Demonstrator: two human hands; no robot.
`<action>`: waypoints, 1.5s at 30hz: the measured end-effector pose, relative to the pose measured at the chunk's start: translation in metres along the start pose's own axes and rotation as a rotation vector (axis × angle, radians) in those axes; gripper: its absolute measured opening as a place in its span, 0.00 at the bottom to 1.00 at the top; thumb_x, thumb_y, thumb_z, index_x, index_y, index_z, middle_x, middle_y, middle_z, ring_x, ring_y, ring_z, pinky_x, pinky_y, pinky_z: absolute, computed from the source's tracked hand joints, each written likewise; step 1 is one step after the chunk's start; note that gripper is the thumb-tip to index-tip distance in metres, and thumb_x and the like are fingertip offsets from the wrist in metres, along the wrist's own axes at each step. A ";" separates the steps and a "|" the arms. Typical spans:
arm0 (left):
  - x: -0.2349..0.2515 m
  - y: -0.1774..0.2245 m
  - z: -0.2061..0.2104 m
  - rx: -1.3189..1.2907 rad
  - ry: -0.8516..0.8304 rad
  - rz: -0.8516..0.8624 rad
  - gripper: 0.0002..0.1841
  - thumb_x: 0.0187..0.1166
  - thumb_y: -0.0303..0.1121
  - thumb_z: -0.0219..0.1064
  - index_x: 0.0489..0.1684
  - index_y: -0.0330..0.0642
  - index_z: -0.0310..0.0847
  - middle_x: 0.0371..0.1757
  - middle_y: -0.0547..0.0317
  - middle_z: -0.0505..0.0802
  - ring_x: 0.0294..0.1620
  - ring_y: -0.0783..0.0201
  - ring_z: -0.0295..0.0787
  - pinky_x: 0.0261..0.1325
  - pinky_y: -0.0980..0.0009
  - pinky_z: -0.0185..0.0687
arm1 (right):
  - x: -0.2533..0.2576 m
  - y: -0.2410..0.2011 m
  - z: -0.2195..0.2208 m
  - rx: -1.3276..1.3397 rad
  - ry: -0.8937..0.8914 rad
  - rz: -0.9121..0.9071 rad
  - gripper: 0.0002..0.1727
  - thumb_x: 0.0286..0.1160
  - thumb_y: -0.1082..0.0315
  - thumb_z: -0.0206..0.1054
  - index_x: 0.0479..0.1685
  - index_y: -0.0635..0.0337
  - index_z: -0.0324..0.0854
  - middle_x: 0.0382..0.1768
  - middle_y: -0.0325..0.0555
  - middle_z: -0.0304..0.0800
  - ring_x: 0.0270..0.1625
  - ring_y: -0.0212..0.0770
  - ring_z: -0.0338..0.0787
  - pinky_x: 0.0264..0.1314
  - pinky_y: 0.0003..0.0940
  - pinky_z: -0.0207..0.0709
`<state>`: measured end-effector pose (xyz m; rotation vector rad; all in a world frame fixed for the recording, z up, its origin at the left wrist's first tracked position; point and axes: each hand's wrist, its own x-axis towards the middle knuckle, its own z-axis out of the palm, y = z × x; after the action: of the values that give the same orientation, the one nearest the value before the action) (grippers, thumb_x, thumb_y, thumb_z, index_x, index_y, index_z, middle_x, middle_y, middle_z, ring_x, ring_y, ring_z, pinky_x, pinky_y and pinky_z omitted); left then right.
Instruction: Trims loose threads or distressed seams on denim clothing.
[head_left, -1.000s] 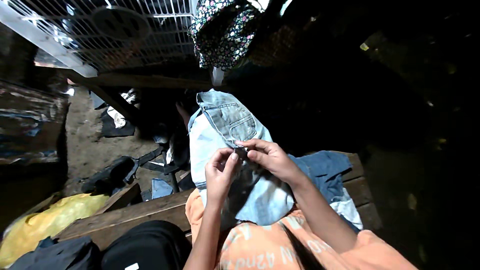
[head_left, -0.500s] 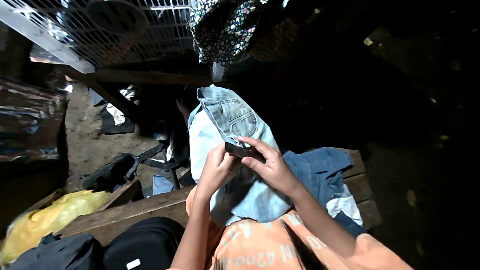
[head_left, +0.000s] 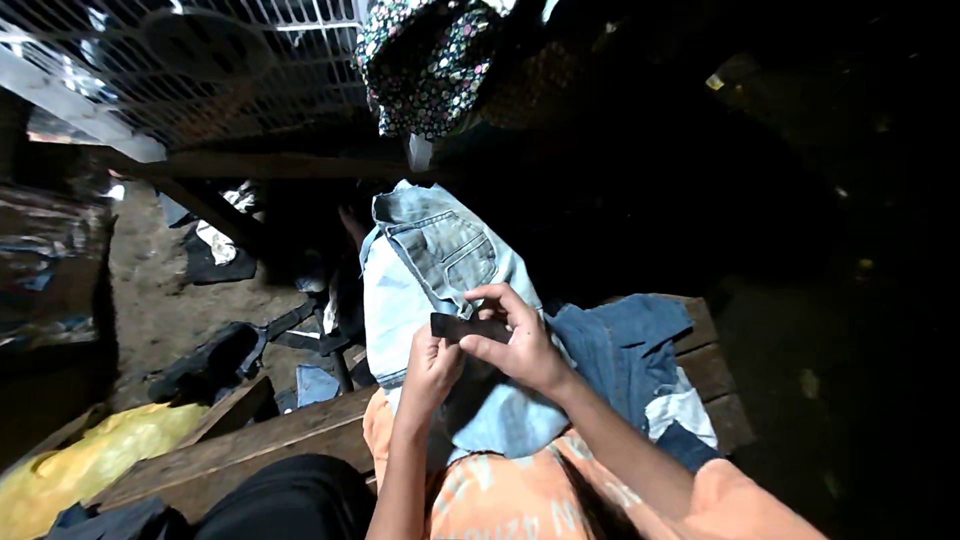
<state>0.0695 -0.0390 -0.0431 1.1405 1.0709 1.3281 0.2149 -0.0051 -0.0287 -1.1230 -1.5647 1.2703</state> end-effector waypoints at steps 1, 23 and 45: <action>-0.001 -0.001 0.000 0.067 0.014 0.021 0.11 0.87 0.35 0.56 0.42 0.43 0.84 0.39 0.85 0.91 0.46 0.95 0.82 0.54 0.88 0.80 | 0.001 -0.001 0.001 0.023 -0.001 0.026 0.30 0.64 0.57 0.79 0.57 0.75 0.81 0.40 0.40 0.88 0.40 0.16 0.81 0.48 0.13 0.76; 0.028 0.030 -0.025 0.300 -0.193 -0.215 0.14 0.87 0.30 0.51 0.40 0.32 0.82 0.31 0.75 0.84 0.35 0.91 0.78 0.47 0.86 0.76 | -0.007 -0.023 -0.058 0.216 -0.366 0.492 0.28 0.90 0.46 0.43 0.48 0.56 0.85 0.14 0.16 0.65 0.14 0.12 0.60 0.17 0.11 0.55; 0.001 0.016 -0.004 0.206 -0.146 0.005 0.14 0.84 0.28 0.53 0.26 0.35 0.78 0.25 0.74 0.83 0.32 0.93 0.77 0.42 0.90 0.74 | -0.018 -0.023 -0.026 -0.676 -0.109 0.062 0.40 0.78 0.29 0.49 0.18 0.59 0.77 0.12 0.41 0.70 0.16 0.38 0.73 0.18 0.37 0.61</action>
<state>0.0635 -0.0387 -0.0277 1.3710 1.1163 1.1383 0.2411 -0.0173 -0.0025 -1.5357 -2.1371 0.8577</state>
